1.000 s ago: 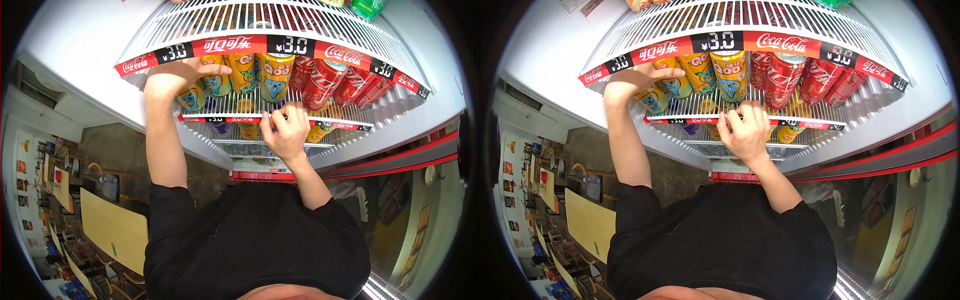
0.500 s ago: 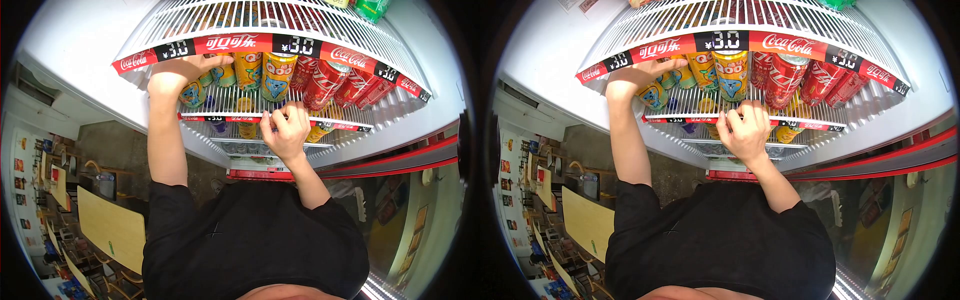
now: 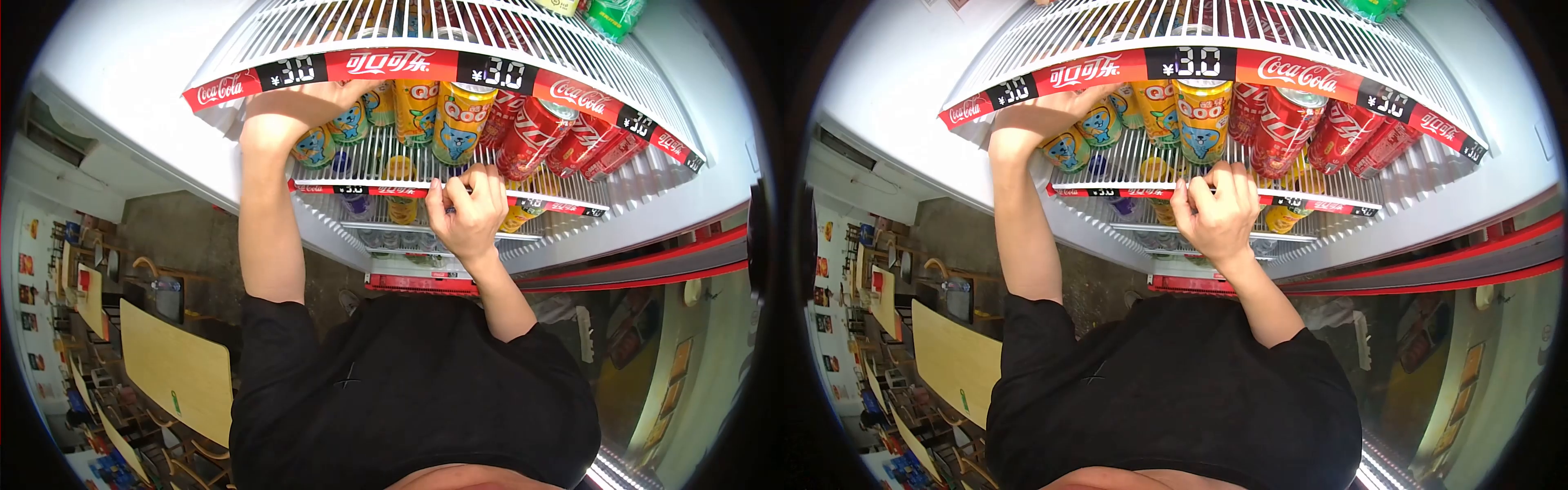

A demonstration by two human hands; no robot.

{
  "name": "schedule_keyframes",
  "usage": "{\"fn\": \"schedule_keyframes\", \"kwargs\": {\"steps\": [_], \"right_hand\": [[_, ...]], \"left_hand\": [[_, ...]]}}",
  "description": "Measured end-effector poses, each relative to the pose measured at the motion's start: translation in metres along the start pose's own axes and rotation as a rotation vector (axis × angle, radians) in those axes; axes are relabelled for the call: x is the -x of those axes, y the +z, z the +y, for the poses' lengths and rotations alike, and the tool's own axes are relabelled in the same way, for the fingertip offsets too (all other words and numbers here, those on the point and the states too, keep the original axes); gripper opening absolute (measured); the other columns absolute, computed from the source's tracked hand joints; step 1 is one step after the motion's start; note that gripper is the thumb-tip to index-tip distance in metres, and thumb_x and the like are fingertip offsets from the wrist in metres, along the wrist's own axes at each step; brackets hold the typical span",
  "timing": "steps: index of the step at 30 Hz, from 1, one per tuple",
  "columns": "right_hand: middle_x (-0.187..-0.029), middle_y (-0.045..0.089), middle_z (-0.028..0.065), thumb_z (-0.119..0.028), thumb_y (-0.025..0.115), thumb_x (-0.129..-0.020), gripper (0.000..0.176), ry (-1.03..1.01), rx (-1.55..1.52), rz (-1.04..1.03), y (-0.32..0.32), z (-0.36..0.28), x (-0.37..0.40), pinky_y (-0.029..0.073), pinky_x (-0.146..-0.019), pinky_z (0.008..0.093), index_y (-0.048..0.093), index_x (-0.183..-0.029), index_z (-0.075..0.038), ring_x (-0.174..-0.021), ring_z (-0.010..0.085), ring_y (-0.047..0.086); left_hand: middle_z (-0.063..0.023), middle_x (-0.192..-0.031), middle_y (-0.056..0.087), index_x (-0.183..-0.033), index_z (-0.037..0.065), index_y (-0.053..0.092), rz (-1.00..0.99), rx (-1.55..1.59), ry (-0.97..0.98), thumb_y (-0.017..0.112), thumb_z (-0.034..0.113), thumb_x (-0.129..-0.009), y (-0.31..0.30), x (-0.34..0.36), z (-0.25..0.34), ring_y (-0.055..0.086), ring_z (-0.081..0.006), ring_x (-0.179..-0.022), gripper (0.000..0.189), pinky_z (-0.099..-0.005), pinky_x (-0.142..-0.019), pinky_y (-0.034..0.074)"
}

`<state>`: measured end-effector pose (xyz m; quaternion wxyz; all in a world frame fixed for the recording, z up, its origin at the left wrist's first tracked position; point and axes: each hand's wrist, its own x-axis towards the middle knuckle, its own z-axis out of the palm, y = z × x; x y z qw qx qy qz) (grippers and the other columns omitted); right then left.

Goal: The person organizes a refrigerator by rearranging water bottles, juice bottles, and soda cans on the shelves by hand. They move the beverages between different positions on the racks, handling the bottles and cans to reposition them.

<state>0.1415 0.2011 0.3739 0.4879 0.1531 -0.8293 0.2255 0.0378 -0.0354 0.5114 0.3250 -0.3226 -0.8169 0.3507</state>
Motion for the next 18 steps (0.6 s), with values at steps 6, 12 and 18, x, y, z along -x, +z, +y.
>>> {"fn": "schedule_keyframes", "kwargs": {"steps": [6, 12, 18], "right_hand": [[-0.076, 0.048, 0.0056, -0.017, 0.078, -0.079, 0.029, 0.002, -0.01, -0.005, 0.0, -0.001, 0.0, 0.037, -0.064, 0.0406, 0.054, -0.063, -0.013, -0.073, 0.0273, 0.051], [-0.075, 0.048, 0.0059, -0.016, 0.078, -0.078, 0.03, 0.002, -0.013, 0.0, 0.001, -0.001, 0.0, 0.038, -0.064, 0.0407, 0.053, -0.062, -0.012, -0.073, 0.0278, 0.051], [-0.073, 0.05, 0.0062, -0.013, 0.079, -0.076, 0.032, 0.02, -0.041, -0.03, -0.004, -0.005, -0.001, 0.039, -0.064, 0.0418, 0.051, -0.061, -0.01, -0.075, 0.0288, 0.053]], "left_hand": [[0.0019, -0.108, 0.072, -0.142, 0.022, 0.054, -0.012, -0.143, -0.062, 0.046, 0.03, -0.106, 0.004, 0.002, -0.005, 0.071, -0.0165, -0.099, 0.038, -0.0348, -0.091, 0.058], [-0.0062, -0.124, 0.071, -0.13, 0.013, 0.058, -0.126, 0.161, -0.208, 0.046, 0.025, -0.104, -0.007, 0.007, 0.001, 0.07, -0.0236, -0.113, 0.031, -0.0375, -0.094, 0.057], [-0.0074, -0.112, 0.074, -0.117, 0.012, 0.066, -0.485, 0.439, -0.244, 0.038, 0.031, -0.108, -0.033, -0.009, -0.01, 0.072, -0.0215, -0.101, 0.035, -0.0379, -0.088, 0.055]]}}
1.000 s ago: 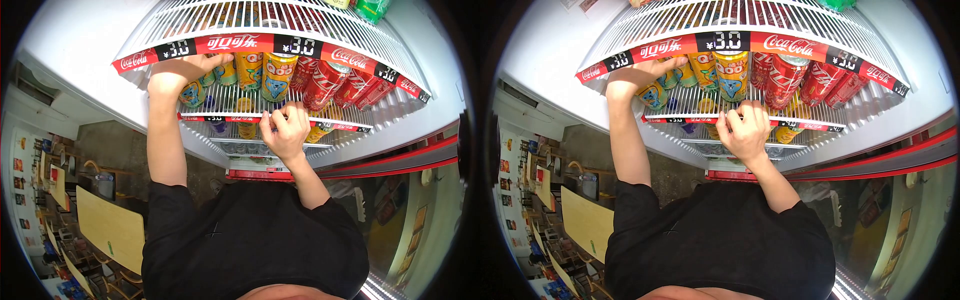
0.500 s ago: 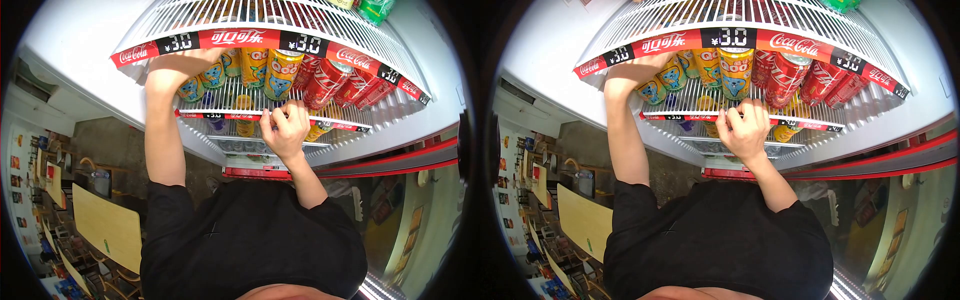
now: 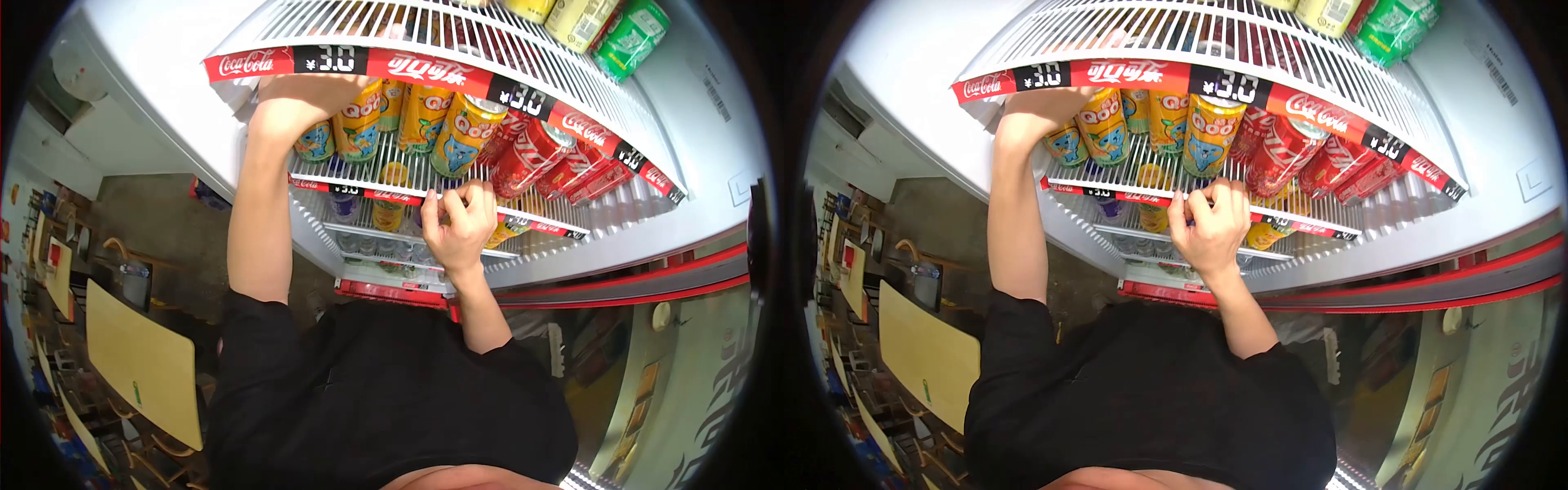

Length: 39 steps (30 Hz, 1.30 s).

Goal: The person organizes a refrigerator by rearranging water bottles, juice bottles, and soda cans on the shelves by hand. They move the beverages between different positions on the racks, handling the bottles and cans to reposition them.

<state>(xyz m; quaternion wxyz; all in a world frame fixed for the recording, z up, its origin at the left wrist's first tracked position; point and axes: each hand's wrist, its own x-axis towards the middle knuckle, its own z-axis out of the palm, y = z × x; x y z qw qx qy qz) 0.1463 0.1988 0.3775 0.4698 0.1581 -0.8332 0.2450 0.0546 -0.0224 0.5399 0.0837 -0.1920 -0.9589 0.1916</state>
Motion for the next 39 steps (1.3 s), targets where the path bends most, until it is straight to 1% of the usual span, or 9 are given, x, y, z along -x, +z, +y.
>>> {"fn": "schedule_keyframes", "kwargs": {"steps": [3, 4, 11, 20, 21, 22, 26, 28, 39], "right_hand": [[-0.073, 0.049, 0.0063, -0.011, 0.079, -0.076, 0.033, -0.009, -0.017, -0.008, -0.004, -0.003, -0.003, 0.039, -0.065, 0.042, 0.05, -0.061, -0.01, -0.076, 0.0292, 0.053], [-0.073, 0.049, 0.0065, -0.011, 0.079, -0.076, 0.033, -0.003, -0.019, -0.01, -0.004, -0.003, -0.003, 0.039, -0.065, 0.042, 0.05, -0.061, -0.01, -0.077, 0.0292, 0.053], [-0.074, 0.05, 0.0076, -0.013, 0.078, -0.078, 0.033, 0.006, -0.01, 0.002, -0.004, -0.005, -0.002, 0.04, -0.067, 0.0426, 0.05, -0.06, -0.01, -0.077, 0.0297, 0.052], [-0.076, 0.05, 0.0079, -0.013, 0.079, -0.077, 0.031, 0.009, -0.021, 0.011, -0.003, -0.005, -0.001, 0.04, -0.068, 0.043, 0.052, -0.062, -0.01, -0.078, 0.0302, 0.053], [-0.076, 0.05, 0.0079, -0.013, 0.079, -0.077, 0.03, 0.005, -0.023, 0.009, -0.004, -0.005, -0.001, 0.04, -0.068, 0.043, 0.053, -0.063, -0.01, -0.078, 0.0302, 0.053], [-0.076, 0.049, 0.008, -0.013, 0.079, -0.077, 0.029, -0.001, -0.01, 0.004, -0.003, -0.004, 0.0, 0.04, -0.067, 0.0429, 0.054, -0.064, -0.01, -0.078, 0.0302, 0.053], [-0.076, 0.048, 0.0078, -0.013, 0.079, -0.077, 0.03, -0.017, 0.001, -0.002, -0.001, -0.002, 0.0, 0.038, -0.065, 0.0428, 0.052, -0.064, -0.01, -0.074, 0.0292, 0.05], [-0.076, 0.047, 0.0079, -0.013, 0.078, -0.078, 0.03, -0.031, 0.007, 0.004, -0.001, -0.002, 0.0, 0.037, -0.065, 0.0426, 0.052, -0.063, -0.01, -0.074, 0.0289, 0.05], [-0.079, 0.049, 0.0092, -0.009, 0.079, -0.077, 0.029, -0.011, -0.076, -0.05, -0.007, -0.002, 0.001, 0.039, -0.069, 0.0425, 0.053, -0.064, -0.008, -0.078, 0.0302, 0.051]], "left_hand": [[-0.0007, -0.13, 0.071, -0.125, 0.014, 0.068, -0.236, 0.387, -0.128, 0.037, 0.046, -0.108, -0.011, 0.0, -0.001, 0.067, -0.0184, -0.119, 0.048, -0.0397, -0.103, 0.049], [-0.0085, -0.109, 0.075, -0.107, 0.01, 0.074, -0.031, 0.408, -0.201, 0.048, 0.043, -0.103, 0.003, 0.007, 0.002, 0.072, -0.0262, -0.095, 0.043, -0.041, -0.087, 0.054], [-0.0126, -0.111, 0.073, -0.111, 0.006, 0.069, 0.968, 0.211, 0.029, 0.07, 0.034, -0.087, 0.038, -0.014, 0.0, 0.068, -0.0311, -0.101, 0.037, -0.0442, -0.09, 0.053], [-0.0107, -0.102, 0.073, -0.104, 0.008, 0.068, 0.904, 0.317, 0.004, 0.066, 0.035, -0.091, 0.026, -0.004, 0.006, 0.068, -0.0312, -0.095, 0.03, -0.0435, -0.084, 0.053], [-0.0097, -0.106, 0.072, -0.105, 0.01, 0.067, 0.829, 0.394, -0.034, 0.064, 0.036, -0.093, 0.014, -0.001, 0.006, 0.067, -0.0314, -0.097, 0.029, -0.0446, -0.084, 0.053], [-0.0164, -0.122, 0.068, -0.131, 0.009, 0.063, 0.397, 0.642, -0.128, 0.067, 0.027, -0.088, -0.002, 0.006, 0.004, 0.064, -0.0342, -0.112, 0.046, -0.0441, -0.099, 0.051], [-0.013, -0.118, 0.069, -0.132, 0.013, 0.063, 0.806, 0.413, -0.051, 0.068, 0.029, -0.088, 0.028, -0.001, 0.008, 0.063, -0.033, -0.114, 0.048, -0.0457, -0.1, 0.048], [-0.0119, -0.117, 0.069, -0.133, 0.013, 0.064, 0.76, 0.369, -0.042, 0.069, 0.028, -0.086, 0.027, -0.003, 0.007, 0.063, -0.0326, -0.111, 0.049, -0.0461, -0.098, 0.049], [-0.0061, -0.052, 0.062, -0.07, 0.014, 0.07, 0.83, 0.136, -0.22, 0.067, 0.03, -0.081, 0.047, -0.001, 0.033, 0.061, -0.0217, -0.045, 0.02, -0.0443, -0.051, 0.047]]}}
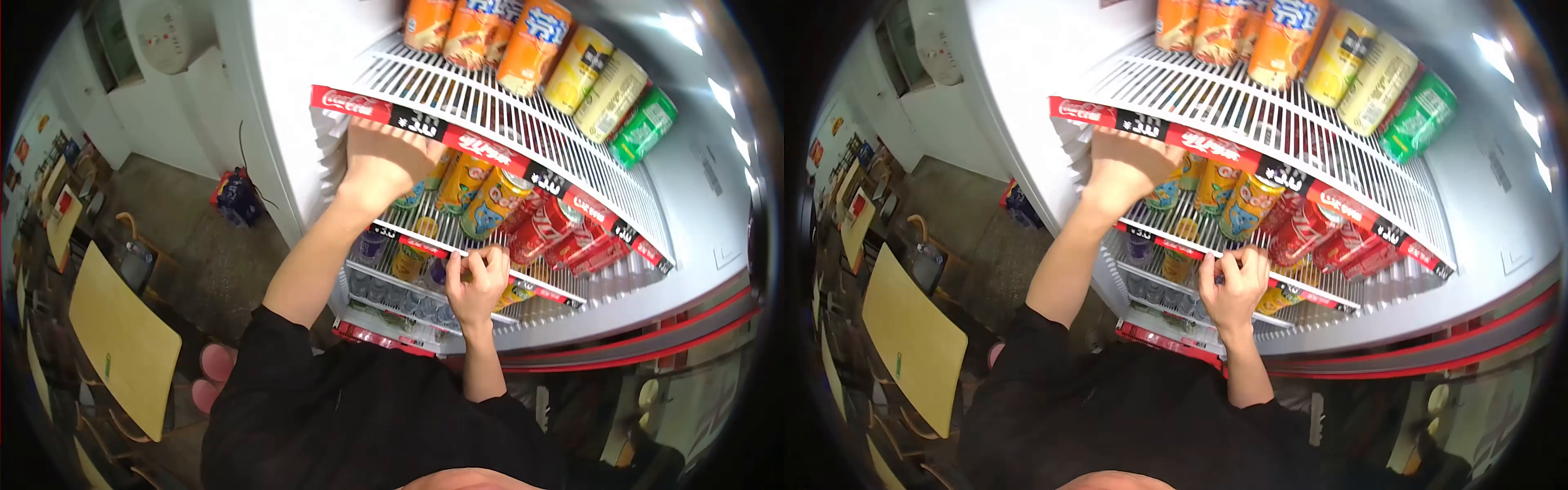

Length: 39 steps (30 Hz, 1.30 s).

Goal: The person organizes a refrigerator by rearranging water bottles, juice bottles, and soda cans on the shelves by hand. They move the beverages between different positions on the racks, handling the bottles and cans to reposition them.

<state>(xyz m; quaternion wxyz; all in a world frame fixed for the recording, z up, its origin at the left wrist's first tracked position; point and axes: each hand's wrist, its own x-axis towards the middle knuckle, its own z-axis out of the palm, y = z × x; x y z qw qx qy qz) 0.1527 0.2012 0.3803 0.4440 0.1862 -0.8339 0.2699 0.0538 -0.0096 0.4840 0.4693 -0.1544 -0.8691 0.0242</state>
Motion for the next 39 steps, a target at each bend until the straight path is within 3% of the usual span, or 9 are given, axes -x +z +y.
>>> {"fn": "schedule_keyframes", "kwargs": {"steps": [8, 9, 14, 23, 25, 26, 29, 32, 39], "right_hand": [[-0.08, 0.053, 0.0105, -0.008, 0.078, -0.079, 0.028, -0.005, 0.007, -0.001, 0.001, -0.002, 0.001, 0.043, -0.072, 0.0447, 0.053, -0.067, -0.005, -0.081, 0.0318, 0.053], [-0.079, 0.052, 0.0108, -0.007, 0.078, -0.08, 0.027, -0.001, 0.015, 0.003, 0.002, -0.001, 0.003, 0.042, -0.071, 0.0446, 0.054, -0.067, -0.005, -0.08, 0.0317, 0.053], [-0.075, 0.049, 0.011, -0.008, 0.075, -0.082, 0.028, -0.042, 0.112, 0.07, 0.014, 0.003, 0.005, 0.039, -0.065, 0.0447, 0.052, -0.065, -0.006, -0.073, 0.0319, 0.051], [-0.073, 0.048, 0.0109, -0.005, 0.073, -0.08, 0.026, -0.052, 0.129, 0.115, 0.018, 0.003, 0.004, 0.038, -0.063, 0.0451, 0.051, -0.065, -0.006, -0.072, 0.0325, 0.051], [-0.074, 0.049, 0.0108, -0.004, 0.074, -0.079, 0.026, -0.038, 0.105, 0.11, 0.016, 0.002, 0.005, 0.038, -0.064, 0.0451, 0.052, -0.065, -0.006, -0.072, 0.0325, 0.051], [-0.075, 0.05, 0.0107, -0.005, 0.075, -0.079, 0.026, -0.025, 0.089, 0.094, 0.015, 0.003, 0.006, 0.039, -0.065, 0.045, 0.052, -0.066, -0.006, -0.072, 0.0322, 0.051], [-0.075, 0.051, 0.0103, -0.004, 0.075, -0.078, 0.025, -0.035, 0.057, 0.095, 0.015, 0.004, 0.005, 0.039, -0.065, 0.0443, 0.052, -0.067, -0.005, -0.074, 0.0312, 0.051], [-0.075, 0.051, 0.0101, -0.004, 0.075, -0.078, 0.025, -0.031, 0.054, 0.085, 0.013, 0.002, 0.005, 0.039, -0.065, 0.0441, 0.052, -0.068, -0.004, -0.074, 0.0309, 0.051], [-0.075, 0.048, 0.0098, -0.008, 0.074, -0.079, 0.026, -0.063, 0.12, 0.102, 0.017, 0.007, 0.005, 0.039, -0.064, 0.0437, 0.052, -0.067, -0.005, -0.073, 0.0306, 0.05]], "left_hand": [[-0.0021, -0.051, 0.062, -0.055, 0.016, 0.064, 0.168, 0.082, 0.007, 0.065, 0.03, -0.084, -0.001, -0.002, 0.003, 0.058, -0.0215, -0.041, 0.032, -0.0446, -0.047, 0.043], [-0.0035, -0.062, 0.069, -0.059, 0.017, 0.067, 0.027, 0.212, -0.157, 0.056, 0.038, -0.094, -0.01, -0.006, 0.008, 0.067, -0.0234, -0.063, 0.042, -0.047, -0.074, 0.048], [0.0, -0.077, 0.074, -0.076, 0.017, 0.072, -0.051, 0.29, -0.227, 0.056, 0.04, -0.093, -0.018, -0.009, 0.01, 0.07, -0.0202, -0.08, 0.033, -0.0476, -0.085, 0.048], [-0.0026, -0.06, 0.069, -0.058, 0.016, 0.071, 0.069, 0.255, -0.149, 0.062, 0.043, -0.091, 0.01, -0.003, 0.012, 0.067, -0.0202, -0.061, 0.043, -0.0453, -0.079, 0.047], [-0.0037, -0.063, 0.071, -0.061, 0.015, 0.073, 0.256, 0.341, -0.161, 0.061, 0.045, -0.092, 0.004, -0.007, 0.014, 0.068, -0.0201, -0.064, 0.045, -0.0464, -0.083, 0.047], [-0.0067, -0.067, 0.072, -0.069, 0.011, 0.076, -0.118, 0.338, -0.139, 0.06, 0.049, -0.094, -0.016, -0.003, 0.013, 0.069, -0.0227, -0.07, 0.048, -0.0481, -0.088, 0.046], [-0.0146, -0.088, 0.074, -0.098, 0.006, 0.076, -0.34, 0.401, -0.123, 0.066, 0.052, -0.091, -0.047, -0.005, 0.026, 0.068, -0.0321, -0.091, 0.047, -0.0539, -0.101, 0.042], [-0.0189, -0.11, 0.067, -0.111, 0.004, 0.071, 0.02, 0.426, -0.069, 0.073, 0.045, -0.087, -0.034, 0.018, 0.04, 0.059, -0.0367, -0.113, 0.047, -0.0607, -0.112, 0.033], [-0.0232, -0.112, 0.058, -0.112, -0.002, 0.066, 0.174, 0.349, -0.206, 0.073, 0.047, -0.088, -0.031, 0.025, 0.049, 0.047, -0.0453, -0.12, 0.055, -0.0649, -0.116, 0.026]]}}
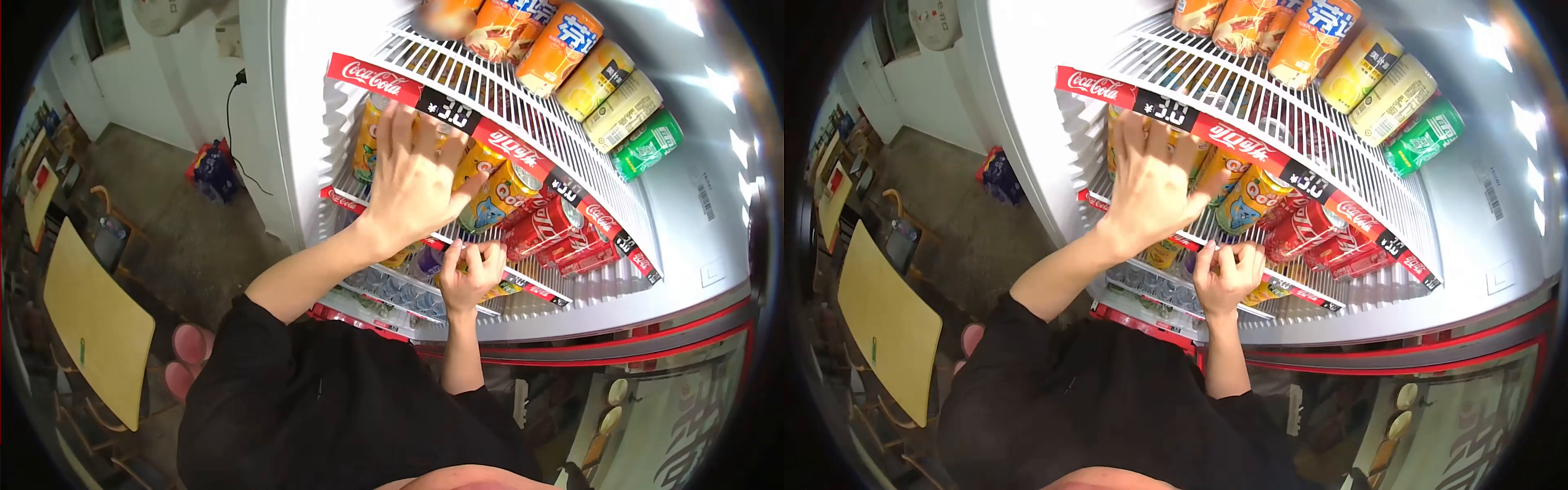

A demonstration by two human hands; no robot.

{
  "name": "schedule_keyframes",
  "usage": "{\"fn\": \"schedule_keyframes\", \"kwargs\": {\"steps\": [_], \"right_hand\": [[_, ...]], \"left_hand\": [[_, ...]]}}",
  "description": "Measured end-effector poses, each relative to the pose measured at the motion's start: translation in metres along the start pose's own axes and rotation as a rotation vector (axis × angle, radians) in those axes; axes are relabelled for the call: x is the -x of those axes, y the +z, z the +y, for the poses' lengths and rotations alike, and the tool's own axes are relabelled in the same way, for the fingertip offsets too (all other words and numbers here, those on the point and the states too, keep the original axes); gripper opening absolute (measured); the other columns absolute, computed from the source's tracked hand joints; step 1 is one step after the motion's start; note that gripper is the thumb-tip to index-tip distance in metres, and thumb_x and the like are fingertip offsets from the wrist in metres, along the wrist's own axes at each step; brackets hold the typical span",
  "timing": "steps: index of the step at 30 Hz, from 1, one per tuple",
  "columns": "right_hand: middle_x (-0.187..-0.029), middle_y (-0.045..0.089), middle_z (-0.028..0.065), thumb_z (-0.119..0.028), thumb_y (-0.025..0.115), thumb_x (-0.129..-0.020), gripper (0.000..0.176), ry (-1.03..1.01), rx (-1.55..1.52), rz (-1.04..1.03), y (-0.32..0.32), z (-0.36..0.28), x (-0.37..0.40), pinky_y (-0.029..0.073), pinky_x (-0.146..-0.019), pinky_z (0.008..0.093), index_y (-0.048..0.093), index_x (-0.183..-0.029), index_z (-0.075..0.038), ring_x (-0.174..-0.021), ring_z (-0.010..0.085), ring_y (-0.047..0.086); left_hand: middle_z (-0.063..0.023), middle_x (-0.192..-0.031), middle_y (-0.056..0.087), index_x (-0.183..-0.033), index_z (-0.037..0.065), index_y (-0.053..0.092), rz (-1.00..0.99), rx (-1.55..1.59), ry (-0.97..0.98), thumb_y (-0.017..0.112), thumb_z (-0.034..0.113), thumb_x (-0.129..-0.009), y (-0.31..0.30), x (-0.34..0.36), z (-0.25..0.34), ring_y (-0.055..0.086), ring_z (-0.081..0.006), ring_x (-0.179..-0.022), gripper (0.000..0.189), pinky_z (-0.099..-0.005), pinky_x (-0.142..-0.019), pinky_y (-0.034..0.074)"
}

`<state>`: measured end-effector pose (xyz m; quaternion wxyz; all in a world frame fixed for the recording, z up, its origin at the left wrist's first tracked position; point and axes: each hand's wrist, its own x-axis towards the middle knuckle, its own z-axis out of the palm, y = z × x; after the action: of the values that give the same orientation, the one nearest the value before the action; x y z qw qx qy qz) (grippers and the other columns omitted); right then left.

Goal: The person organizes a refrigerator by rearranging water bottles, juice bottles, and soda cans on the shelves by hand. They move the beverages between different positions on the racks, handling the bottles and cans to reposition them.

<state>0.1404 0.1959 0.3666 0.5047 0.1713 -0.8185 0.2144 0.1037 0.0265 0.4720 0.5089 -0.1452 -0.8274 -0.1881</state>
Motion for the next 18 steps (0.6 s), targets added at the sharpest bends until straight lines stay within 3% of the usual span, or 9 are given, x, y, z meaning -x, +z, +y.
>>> {"fn": "schedule_keyframes", "kwargs": {"steps": [4, 6, 7, 10, 12, 14, 15, 17, 18], "right_hand": [[-0.074, 0.048, 0.0094, -0.008, 0.075, -0.078, 0.026, -0.007, -0.007, 0.006, 0.001, 0.002, 0.0, 0.039, -0.064, 0.0434, 0.052, -0.066, -0.006, -0.072, 0.0307, 0.05], [-0.074, 0.047, 0.0093, -0.009, 0.075, -0.078, 0.026, -0.004, -0.01, -0.008, -0.002, 0.001, -0.001, 0.039, -0.064, 0.0433, 0.052, -0.066, -0.006, -0.073, 0.0307, 0.05], [-0.074, 0.048, 0.0094, -0.009, 0.076, -0.077, 0.026, -0.001, -0.012, -0.012, -0.003, 0.0, -0.001, 0.039, -0.064, 0.0432, 0.052, -0.066, -0.006, -0.073, 0.0305, 0.05], [-0.074, 0.048, 0.0092, -0.009, 0.076, -0.077, 0.026, 0.005, -0.05, -0.003, -0.004, 0.0, -0.003, 0.038, -0.064, 0.0431, 0.052, -0.065, -0.007, -0.073, 0.0304, 0.05], [-0.075, 0.05, 0.0087, -0.01, 0.077, -0.077, 0.027, 0.016, -0.062, -0.029, -0.006, 0.0, -0.002, 0.038, -0.064, 0.0425, 0.052, -0.065, -0.007, -0.073, 0.0297, 0.05], [-0.076, 0.051, 0.0085, -0.009, 0.077, -0.077, 0.029, 0.018, -0.102, -0.031, -0.007, 0.002, -0.001, 0.038, -0.065, 0.0421, 0.052, -0.064, -0.007, -0.072, 0.0292, 0.05], [-0.076, 0.051, 0.0084, -0.008, 0.077, -0.077, 0.029, 0.022, -0.119, -0.029, -0.008, 0.001, -0.002, 0.038, -0.065, 0.0419, 0.051, -0.064, -0.008, -0.072, 0.0291, 0.05], [-0.075, 0.051, 0.0082, -0.008, 0.078, -0.077, 0.03, 0.032, -0.155, -0.03, -0.01, 0.0, -0.003, 0.037, -0.065, 0.0416, 0.051, -0.063, -0.008, -0.072, 0.0288, 0.05], [-0.075, 0.051, 0.0081, -0.008, 0.078, -0.077, 0.03, 0.037, -0.155, -0.029, -0.01, 0.001, -0.003, 0.037, -0.065, 0.0415, 0.051, -0.063, -0.008, -0.072, 0.0286, 0.05]], "left_hand": [[-0.0251, -0.105, 0.063, -0.106, -0.006, 0.067, -0.044, -0.088, -0.007, 0.069, 0.05, -0.09, -0.002, -0.005, -0.014, 0.052, -0.0443, -0.114, 0.058, -0.0608, -0.114, 0.03], [-0.0246, -0.11, 0.063, -0.104, -0.005, 0.067, -0.051, -0.095, -0.007, 0.069, 0.049, -0.091, -0.001, -0.008, -0.021, 0.054, -0.0416, -0.112, 0.056, -0.0574, -0.113, 0.034], [-0.024, -0.105, 0.066, -0.097, -0.005, 0.07, 0.01, -0.108, 0.019, 0.069, 0.05, -0.091, -0.001, -0.01, -0.024, 0.058, -0.0391, -0.107, 0.055, -0.0549, -0.111, 0.036], [-0.0225, -0.093, 0.069, -0.088, -0.004, 0.072, -0.12, -0.137, -0.041, 0.067, 0.055, -0.09, -0.011, -0.017, -0.025, 0.062, -0.038, -0.099, 0.059, -0.0532, -0.107, 0.038], [-0.018, -0.074, 0.07, -0.077, 0.0, 0.075, -0.215, -0.183, -0.021, 0.064, 0.068, -0.086, -0.015, -0.029, -0.029, 0.066, -0.034, -0.083, 0.07, -0.0477, -0.095, 0.044], [-0.0155, -0.067, 0.069, -0.07, 0.002, 0.074, -0.298, -0.049, -0.005, 0.063, 0.073, -0.085, -0.015, -0.036, -0.04, 0.067, -0.0319, -0.074, 0.074, -0.0457, -0.09, 0.046], [-0.0138, -0.064, 0.068, -0.065, 0.003, 0.073, -0.487, -0.064, -0.071, 0.061, 0.077, -0.083, -0.019, -0.043, -0.04, 0.068, -0.0303, -0.071, 0.077, -0.0437, -0.087, 0.047], [-0.0117, -0.071, 0.071, -0.078, 0.004, 0.075, -0.477, -0.155, 0.043, 0.057, 0.075, -0.089, -0.011, -0.042, -0.048, 0.07, -0.0292, -0.071, 0.075, -0.0417, -0.076, 0.051], [-0.0109, -0.069, 0.069, -0.083, 0.004, 0.075, -0.415, -0.226, 0.182, 0.056, 0.072, -0.091, -0.011, -0.04, -0.053, 0.07, -0.0288, -0.066, 0.071, -0.0408, -0.065, 0.055]]}}
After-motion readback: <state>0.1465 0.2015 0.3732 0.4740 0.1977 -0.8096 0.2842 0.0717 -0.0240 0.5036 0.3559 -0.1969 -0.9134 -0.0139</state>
